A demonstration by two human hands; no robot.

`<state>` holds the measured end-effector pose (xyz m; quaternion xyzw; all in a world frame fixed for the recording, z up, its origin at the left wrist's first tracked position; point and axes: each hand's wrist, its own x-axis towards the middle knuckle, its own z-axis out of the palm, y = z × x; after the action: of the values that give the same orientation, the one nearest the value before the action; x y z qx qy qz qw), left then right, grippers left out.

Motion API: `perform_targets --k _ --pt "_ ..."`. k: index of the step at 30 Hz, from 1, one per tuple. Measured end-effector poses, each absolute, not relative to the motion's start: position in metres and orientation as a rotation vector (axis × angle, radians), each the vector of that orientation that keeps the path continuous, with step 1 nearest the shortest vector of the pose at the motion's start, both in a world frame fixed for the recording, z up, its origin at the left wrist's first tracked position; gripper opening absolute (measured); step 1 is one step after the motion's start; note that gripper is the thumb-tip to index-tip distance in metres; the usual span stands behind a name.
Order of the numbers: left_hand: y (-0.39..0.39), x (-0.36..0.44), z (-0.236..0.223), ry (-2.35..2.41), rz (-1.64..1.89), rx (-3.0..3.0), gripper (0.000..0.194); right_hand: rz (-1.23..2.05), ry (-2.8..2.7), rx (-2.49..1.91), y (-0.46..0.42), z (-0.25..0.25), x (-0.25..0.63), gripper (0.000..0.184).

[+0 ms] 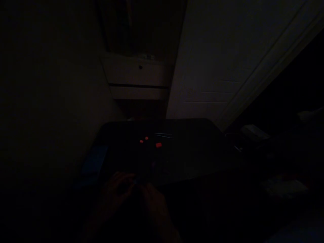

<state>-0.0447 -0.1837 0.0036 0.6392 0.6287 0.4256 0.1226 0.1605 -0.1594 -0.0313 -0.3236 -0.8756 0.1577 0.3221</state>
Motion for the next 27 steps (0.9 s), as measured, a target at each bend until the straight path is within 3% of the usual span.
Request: perform_targets --k 10,21,27 --pt "-0.183 -0.044 0.001 1.831 1.251 1.908 0.018 0.366 -2.341 -0.964 -0.150 -0.024 0.167 0.045" --pt "-0.182 -0.040 -0.002 1.874 1.209 1.940 0.024 0.468 -2.117 -0.983 -0.147 -0.021 0.166 0.037" --pt "-0.176 -0.034 -0.003 1.897 1.184 1.929 0.012 0.537 -2.051 -0.965 -0.148 -0.015 0.163 0.034"
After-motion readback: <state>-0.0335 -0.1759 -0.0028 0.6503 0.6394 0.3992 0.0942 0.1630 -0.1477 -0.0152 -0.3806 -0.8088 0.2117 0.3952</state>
